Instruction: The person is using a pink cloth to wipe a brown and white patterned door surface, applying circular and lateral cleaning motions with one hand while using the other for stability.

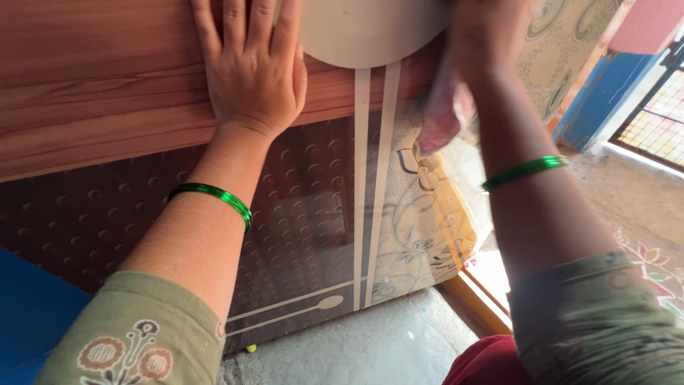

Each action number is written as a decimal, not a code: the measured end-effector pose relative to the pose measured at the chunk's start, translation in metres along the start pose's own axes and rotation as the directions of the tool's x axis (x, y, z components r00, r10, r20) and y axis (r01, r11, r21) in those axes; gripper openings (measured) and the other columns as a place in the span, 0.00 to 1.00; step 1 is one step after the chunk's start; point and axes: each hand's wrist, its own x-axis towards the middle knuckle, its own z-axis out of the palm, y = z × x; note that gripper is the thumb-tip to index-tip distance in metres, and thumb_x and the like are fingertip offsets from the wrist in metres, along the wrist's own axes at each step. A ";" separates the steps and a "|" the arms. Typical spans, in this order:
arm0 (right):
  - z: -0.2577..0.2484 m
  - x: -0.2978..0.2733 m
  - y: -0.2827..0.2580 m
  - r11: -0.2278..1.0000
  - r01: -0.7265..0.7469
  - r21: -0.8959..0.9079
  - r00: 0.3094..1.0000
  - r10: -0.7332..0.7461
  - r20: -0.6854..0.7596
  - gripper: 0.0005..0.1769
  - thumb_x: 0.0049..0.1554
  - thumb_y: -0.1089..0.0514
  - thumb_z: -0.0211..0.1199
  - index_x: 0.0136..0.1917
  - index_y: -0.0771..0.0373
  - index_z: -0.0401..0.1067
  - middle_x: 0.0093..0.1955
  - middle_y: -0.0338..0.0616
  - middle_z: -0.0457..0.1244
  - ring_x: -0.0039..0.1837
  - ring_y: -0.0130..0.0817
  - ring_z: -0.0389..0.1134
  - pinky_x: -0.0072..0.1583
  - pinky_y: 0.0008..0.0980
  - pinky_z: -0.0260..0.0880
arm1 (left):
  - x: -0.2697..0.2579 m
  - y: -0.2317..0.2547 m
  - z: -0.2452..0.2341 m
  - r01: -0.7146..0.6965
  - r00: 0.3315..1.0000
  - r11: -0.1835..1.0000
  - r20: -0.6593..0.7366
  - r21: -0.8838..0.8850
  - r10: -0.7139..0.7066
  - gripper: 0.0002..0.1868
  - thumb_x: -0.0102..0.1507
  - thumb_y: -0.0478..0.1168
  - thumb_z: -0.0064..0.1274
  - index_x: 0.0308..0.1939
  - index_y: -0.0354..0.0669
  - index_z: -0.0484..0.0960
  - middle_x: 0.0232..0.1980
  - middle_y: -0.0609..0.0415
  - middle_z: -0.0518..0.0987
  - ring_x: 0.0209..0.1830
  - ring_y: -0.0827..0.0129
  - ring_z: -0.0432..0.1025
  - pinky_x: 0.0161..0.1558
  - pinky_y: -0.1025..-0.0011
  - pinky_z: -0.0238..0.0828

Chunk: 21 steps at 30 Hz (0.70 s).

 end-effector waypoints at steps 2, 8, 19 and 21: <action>-0.020 0.004 0.049 0.987 -0.023 0.158 0.999 0.029 -0.034 0.12 0.64 0.54 0.63 0.47 0.67 0.74 0.40 0.55 0.67 0.47 0.50 0.66 0.52 0.51 0.65 | 0.000 -0.001 0.003 0.003 1.000 1.000 -0.020 0.002 -0.003 0.35 0.71 0.41 0.47 0.81 0.43 0.56 0.82 0.45 0.56 0.84 0.44 0.47 0.78 0.34 0.33; -0.055 -0.014 0.111 0.934 0.219 -0.283 0.900 -0.305 -0.310 0.35 0.57 0.62 0.66 0.75 0.72 0.60 0.65 0.72 0.56 0.67 0.64 0.62 0.66 0.50 0.67 | -0.001 0.000 0.003 0.027 1.000 0.999 0.003 -0.027 -0.027 0.32 0.74 0.44 0.48 0.80 0.45 0.56 0.83 0.48 0.58 0.83 0.46 0.48 0.78 0.33 0.35; 0.006 -0.074 -0.175 0.836 0.461 -0.298 0.802 -0.536 -0.262 0.19 0.46 0.57 0.63 0.53 0.49 0.70 0.50 0.52 0.65 0.55 0.53 0.67 0.52 0.46 0.64 | 0.005 0.005 -0.010 0.012 1.000 1.000 -0.002 -0.028 -0.012 0.34 0.74 0.43 0.49 0.82 0.45 0.56 0.82 0.47 0.56 0.84 0.42 0.44 0.79 0.34 0.29; -0.016 -0.076 -0.202 0.789 0.484 -0.378 0.712 -0.607 -0.353 0.17 0.44 0.57 0.62 0.50 0.49 0.72 0.48 0.52 0.65 0.54 0.54 0.66 0.51 0.47 0.62 | 0.007 0.004 -0.013 0.057 0.980 0.998 0.190 0.035 -0.062 0.29 0.78 0.48 0.47 0.80 0.45 0.59 0.82 0.44 0.57 0.85 0.41 0.42 0.78 0.30 0.28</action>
